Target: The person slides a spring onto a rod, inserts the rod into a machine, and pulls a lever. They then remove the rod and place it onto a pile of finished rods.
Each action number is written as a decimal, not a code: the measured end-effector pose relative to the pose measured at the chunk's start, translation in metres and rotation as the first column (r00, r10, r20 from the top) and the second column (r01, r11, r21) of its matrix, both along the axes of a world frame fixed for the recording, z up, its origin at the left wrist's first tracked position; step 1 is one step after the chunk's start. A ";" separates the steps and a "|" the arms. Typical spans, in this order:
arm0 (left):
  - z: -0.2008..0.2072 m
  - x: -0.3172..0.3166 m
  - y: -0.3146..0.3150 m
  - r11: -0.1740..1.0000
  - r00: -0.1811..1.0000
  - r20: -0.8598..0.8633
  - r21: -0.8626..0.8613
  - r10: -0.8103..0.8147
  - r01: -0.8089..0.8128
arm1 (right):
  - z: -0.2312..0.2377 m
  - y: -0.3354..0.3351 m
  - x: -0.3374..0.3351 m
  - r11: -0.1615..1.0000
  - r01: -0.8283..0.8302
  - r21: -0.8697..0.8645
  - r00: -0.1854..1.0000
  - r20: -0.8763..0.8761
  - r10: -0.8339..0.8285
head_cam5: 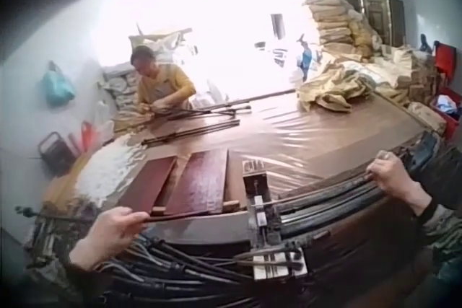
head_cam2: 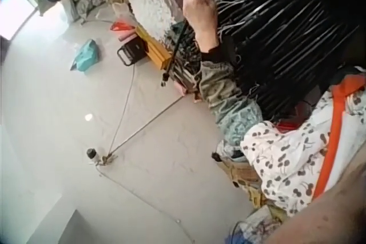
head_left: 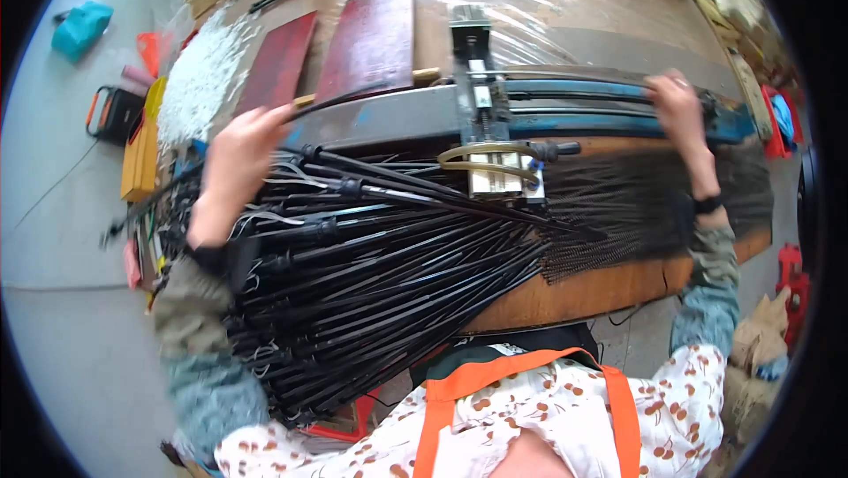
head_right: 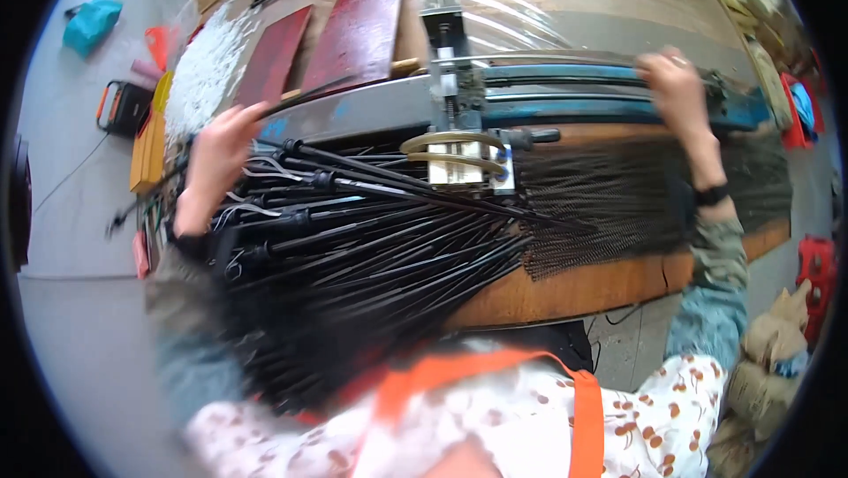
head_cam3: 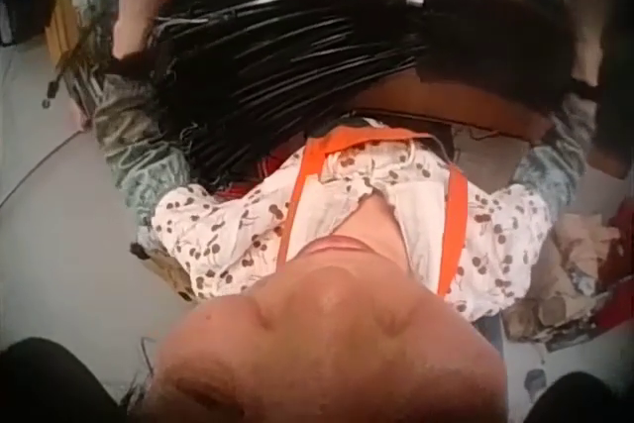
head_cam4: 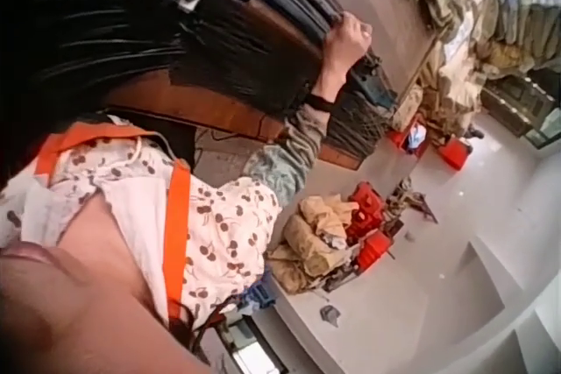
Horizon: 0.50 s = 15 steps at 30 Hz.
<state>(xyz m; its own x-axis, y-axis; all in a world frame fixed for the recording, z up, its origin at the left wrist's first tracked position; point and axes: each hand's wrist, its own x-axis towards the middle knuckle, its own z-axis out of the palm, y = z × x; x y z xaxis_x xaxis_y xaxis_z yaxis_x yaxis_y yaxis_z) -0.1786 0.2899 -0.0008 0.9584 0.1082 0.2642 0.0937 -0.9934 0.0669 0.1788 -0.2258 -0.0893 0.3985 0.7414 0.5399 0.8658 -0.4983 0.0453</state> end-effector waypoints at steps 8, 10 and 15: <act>-0.076 0.133 -0.079 0.937 0.940 0.102 -0.095 -0.327 0.336 | -0.041 -0.077 0.035 0.994 0.109 0.028 0.991 -0.085 -0.106; -0.078 0.117 -0.077 0.947 0.952 0.104 -0.116 -0.289 0.300 | -0.042 -0.060 0.025 0.989 0.145 0.032 0.979 -0.151 -0.139; -0.080 0.129 -0.084 0.950 0.973 0.067 -0.214 -0.220 0.229 | -0.042 -0.053 0.021 0.982 0.169 0.082 0.980 -0.122 -0.159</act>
